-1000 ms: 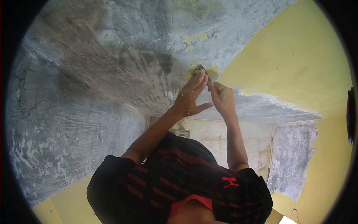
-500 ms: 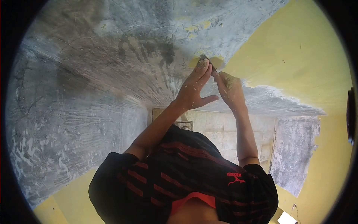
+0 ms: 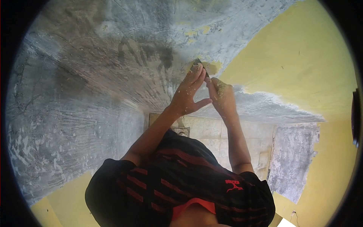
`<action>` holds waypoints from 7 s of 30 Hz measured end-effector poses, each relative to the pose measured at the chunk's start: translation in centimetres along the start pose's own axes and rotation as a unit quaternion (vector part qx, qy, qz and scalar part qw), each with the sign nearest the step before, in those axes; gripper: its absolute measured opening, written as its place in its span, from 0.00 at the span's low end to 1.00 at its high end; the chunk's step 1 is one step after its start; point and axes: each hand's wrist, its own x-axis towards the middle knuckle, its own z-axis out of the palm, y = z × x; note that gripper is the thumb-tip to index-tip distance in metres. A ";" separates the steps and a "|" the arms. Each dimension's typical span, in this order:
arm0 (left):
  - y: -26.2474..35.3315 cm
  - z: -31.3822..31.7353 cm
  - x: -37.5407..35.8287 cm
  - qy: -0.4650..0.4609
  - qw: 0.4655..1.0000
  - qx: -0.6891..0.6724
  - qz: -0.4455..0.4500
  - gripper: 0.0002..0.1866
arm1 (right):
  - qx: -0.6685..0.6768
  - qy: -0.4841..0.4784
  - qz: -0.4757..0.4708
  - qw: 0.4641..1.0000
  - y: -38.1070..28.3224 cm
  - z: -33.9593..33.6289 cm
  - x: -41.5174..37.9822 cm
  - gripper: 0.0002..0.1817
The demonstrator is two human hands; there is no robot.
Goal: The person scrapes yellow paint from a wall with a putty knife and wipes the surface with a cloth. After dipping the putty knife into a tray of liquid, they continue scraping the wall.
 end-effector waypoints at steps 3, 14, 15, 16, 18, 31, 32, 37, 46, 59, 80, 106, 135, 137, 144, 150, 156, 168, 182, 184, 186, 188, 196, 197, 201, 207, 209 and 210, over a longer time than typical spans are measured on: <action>-0.1 -0.4 0.4 -0.050 0.999 0.002 0.014 0.56 | 0.014 -0.014 0.023 1.000 0.3 -1.2 0.1 0.17; 0.7 0.0 0.5 -0.002 1.000 -0.012 0.011 0.51 | 0.006 0.003 0.012 1.000 0.0 -0.8 0.5 0.15; 0.7 0.3 0.8 0.008 1.000 -0.021 0.005 0.51 | 0.003 0.005 0.012 1.000 0.3 -0.5 0.5 0.15; 0.7 0.6 0.7 0.007 1.000 -0.025 0.006 0.51 | 0.003 0.018 -0.010 1.000 0.8 0.3 0.1 0.15; 0.7 0.5 0.2 0.008 0.999 -0.045 -0.008 0.51 | 0.006 0.029 -0.026 0.999 1.0 0.1 -0.5 0.15; 1.3 0.2 0.9 0.003 0.997 -0.071 -0.013 0.49 | 0.007 0.008 -0.030 0.999 0.8 -0.5 1.0 0.12; 1.4 0.3 1.1 0.030 0.997 -0.075 -0.021 0.49 | 0.010 0.022 -0.064 0.998 0.5 0.1 1.2 0.12; 1.0 -0.5 1.0 -0.020 1.000 -0.019 -0.002 0.50 | 0.000 -0.006 -0.008 1.000 0.0 -1.1 0.6 0.14; 0.6 -0.9 0.8 -0.004 0.999 -0.044 -0.001 0.48 | -0.005 0.007 -0.016 1.000 0.1 -0.4 0.3 0.18; 0.8 -0.7 1.1 -0.022 0.994 -0.102 -0.024 0.47 | -0.006 0.003 0.001 1.000 0.5 0.9 0.4 0.16; 1.1 0.6 1.1 -0.021 0.996 -0.080 -0.015 0.47 | -0.033 0.040 0.015 0.999 2.1 0.5 0.1 0.16; 2.1 1.7 2.7 -0.074 0.994 -0.083 -0.007 0.57 | -0.092 0.015 0.050 0.994 -0.4 -4.6 1.0 0.14; 1.2 0.6 1.8 -0.140 0.982 -0.117 -0.045 0.59 | -0.119 -0.012 -0.013 0.993 0.8 -4.4 0.6 0.15; 1.5 0.7 2.4 -0.204 0.969 -0.133 -0.049 0.58 | -0.105 -0.015 -0.006 0.994 1.0 -4.4 0.9 0.16; 0.9 -0.3 1.5 -0.167 0.976 -0.128 -0.050 0.59 | -0.121 0.005 -0.014 0.993 1.4 -2.6 0.5 0.16; 1.0 2.4 1.6 -0.179 0.973 -0.140 -0.042 0.59 | -0.218 -0.008 -0.007 0.976 2.8 -3.7 0.0 0.17; 1.0 3.2 0.5 -0.152 0.977 -0.147 -0.041 0.58 | -0.187 0.017 0.000 0.982 3.4 -2.5 -1.3 0.18; 0.1 3.0 -0.8 -0.068 0.989 -0.127 -0.027 0.58 | -0.154 0.004 -0.066 0.986 3.1 -1.5 1.0 0.15; -2.2 1.4 -3.5 -0.083 0.982 -0.157 -0.064 0.57 | -0.187 -0.060 -0.044 0.980 2.6 2.0 1.8 0.20; -2.4 0.8 -4.4 -0.098 0.981 -0.157 -0.057 0.56 | -0.166 -0.051 -0.018 0.985 2.8 2.0 0.0 0.20; -2.4 0.4 -5.0 -0.138 0.971 -0.185 -0.055 0.50 | -0.179 -0.059 0.015 0.982 3.8 0.7 -1.5 0.19; -2.4 -0.2 -5.4 -0.158 0.971 -0.174 -0.053 0.49 | -0.156 -0.045 0.045 0.986 3.4 -0.6 -2.9 0.19; -5.0 -3.5 -7.6 -0.411 0.854 -0.219 -0.230 0.41 | 0.259 -0.074 0.312 0.911 6.1 2.6 -9.1 0.16; -6.1 -3.4 -7.7 -0.459 0.824 -0.222 -0.249 0.40 | 0.328 -0.077 0.326 0.883 6.2 3.8 -10.0 0.15; -6.6 -1.8 -8.3 -0.401 0.797 -0.314 -0.327 0.33 | 0.451 -0.061 0.367 0.811 4.9 8.2 -12.8 0.10; -7.5 2.1 -8.7 -0.382 0.794 -0.284 -0.378 0.23 | 0.461 0.005 0.412 0.786 2.9 11.5 -15.8 0.10; -8.3 4.3 -11.1 -0.408 0.757 -0.318 -0.398 0.22 | 0.477 0.040 0.410 0.776 3.3 12.0 -16.9 0.10; -8.0 5.1 -11.7 -0.414 0.725 -0.354 -0.421 0.22 | 0.475 0.049 0.398 0.783 3.6 12.2 -17.4 0.10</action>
